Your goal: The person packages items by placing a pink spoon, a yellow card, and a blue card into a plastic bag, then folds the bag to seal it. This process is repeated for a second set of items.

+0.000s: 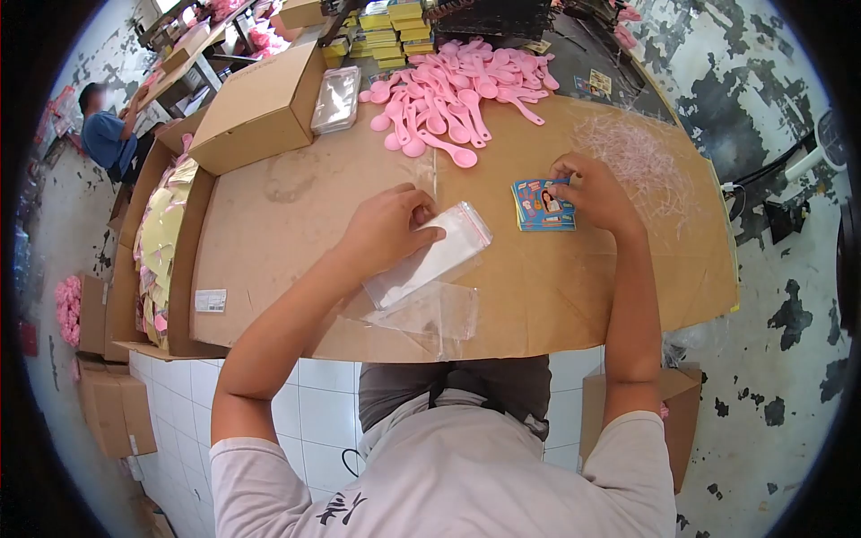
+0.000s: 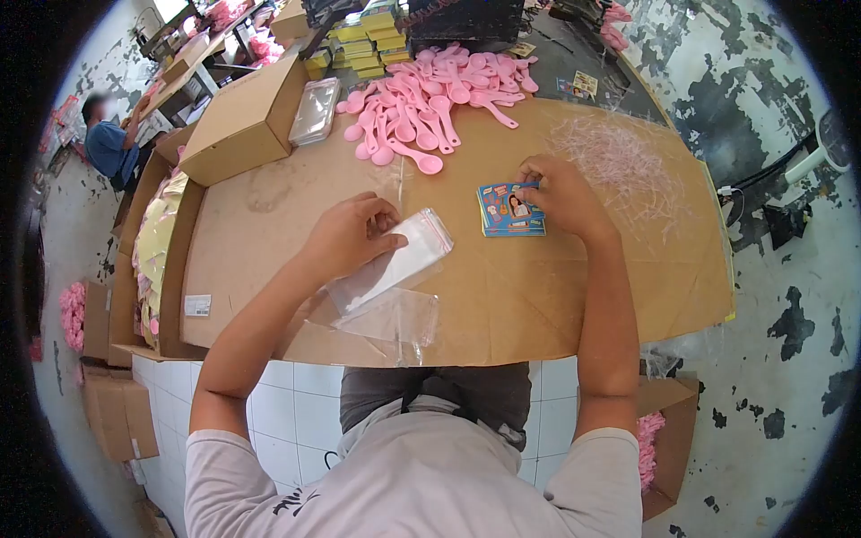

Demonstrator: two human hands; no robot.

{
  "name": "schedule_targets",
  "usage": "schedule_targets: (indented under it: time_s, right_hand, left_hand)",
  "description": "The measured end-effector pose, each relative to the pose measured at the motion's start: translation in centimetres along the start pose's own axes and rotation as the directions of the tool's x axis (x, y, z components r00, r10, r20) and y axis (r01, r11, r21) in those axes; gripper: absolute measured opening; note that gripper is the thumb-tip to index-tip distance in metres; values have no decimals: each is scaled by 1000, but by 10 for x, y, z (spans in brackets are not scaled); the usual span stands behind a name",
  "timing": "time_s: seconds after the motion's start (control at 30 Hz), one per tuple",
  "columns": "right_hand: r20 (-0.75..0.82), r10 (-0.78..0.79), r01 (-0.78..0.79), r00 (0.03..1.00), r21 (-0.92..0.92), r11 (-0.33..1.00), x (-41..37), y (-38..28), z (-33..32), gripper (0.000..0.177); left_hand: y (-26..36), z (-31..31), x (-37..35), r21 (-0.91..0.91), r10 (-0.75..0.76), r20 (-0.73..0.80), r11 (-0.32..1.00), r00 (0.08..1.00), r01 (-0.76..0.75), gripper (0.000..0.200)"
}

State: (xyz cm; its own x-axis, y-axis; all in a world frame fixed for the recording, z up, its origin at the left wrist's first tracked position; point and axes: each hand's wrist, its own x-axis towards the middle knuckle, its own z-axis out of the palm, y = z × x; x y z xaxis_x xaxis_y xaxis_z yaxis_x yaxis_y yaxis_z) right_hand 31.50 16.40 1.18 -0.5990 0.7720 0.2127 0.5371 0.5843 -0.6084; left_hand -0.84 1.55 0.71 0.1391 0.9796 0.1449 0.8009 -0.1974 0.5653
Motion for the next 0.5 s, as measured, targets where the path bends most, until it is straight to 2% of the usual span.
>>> schedule_targets:
  time_s: [0.07, 0.17, 0.2, 0.27, 0.37, 0.4, 0.47, 0.5]
  right_hand:
    - [2, 3, -3, 1000, -13, 1000, 0, -3, -2, 19]
    - [14, 63, -65, 998, 170, 983, -1, -17, -5, 17]
    - [55, 45, -62, 997, 354, 933, -1, -24, 0, 16]
    - [125, -13, -76, 992, 676, 733, -4, -42, 18, 15]
    - [87, -295, 207, 952, 529, 823, -6, -58, 58, 15]
    - [155, -304, 208, 940, 447, 870, -6, -63, 63, 16]
    - [291, -299, 221, 909, 273, 936, -7, -73, 68, 17]
    - [241, -278, 193, 930, 324, 926, -8, -72, 70, 17]
  left_hand:
    - [-4, 4, 4, -110, -104, 46, 988, 993, 109, 23]
    - [-2, 0, 1, -240, -188, 66, 950, 980, 198, 19]
    - [-2, -1, -1, -280, -205, 62, 936, 977, 214, 18]
    - [-10, 5, -2, -254, -117, -7, 961, 993, 111, 17]
    - [-11, 7, -4, -185, -38, -56, 982, 998, 27, 14]
    - [-11, 6, -5, -157, -21, -62, 988, 998, 11, 13]
    - [-15, 9, -5, -374, -133, -128, 924, 983, 76, 13]
    - [-18, 10, -5, -477, -195, -150, 873, 969, 102, 14]
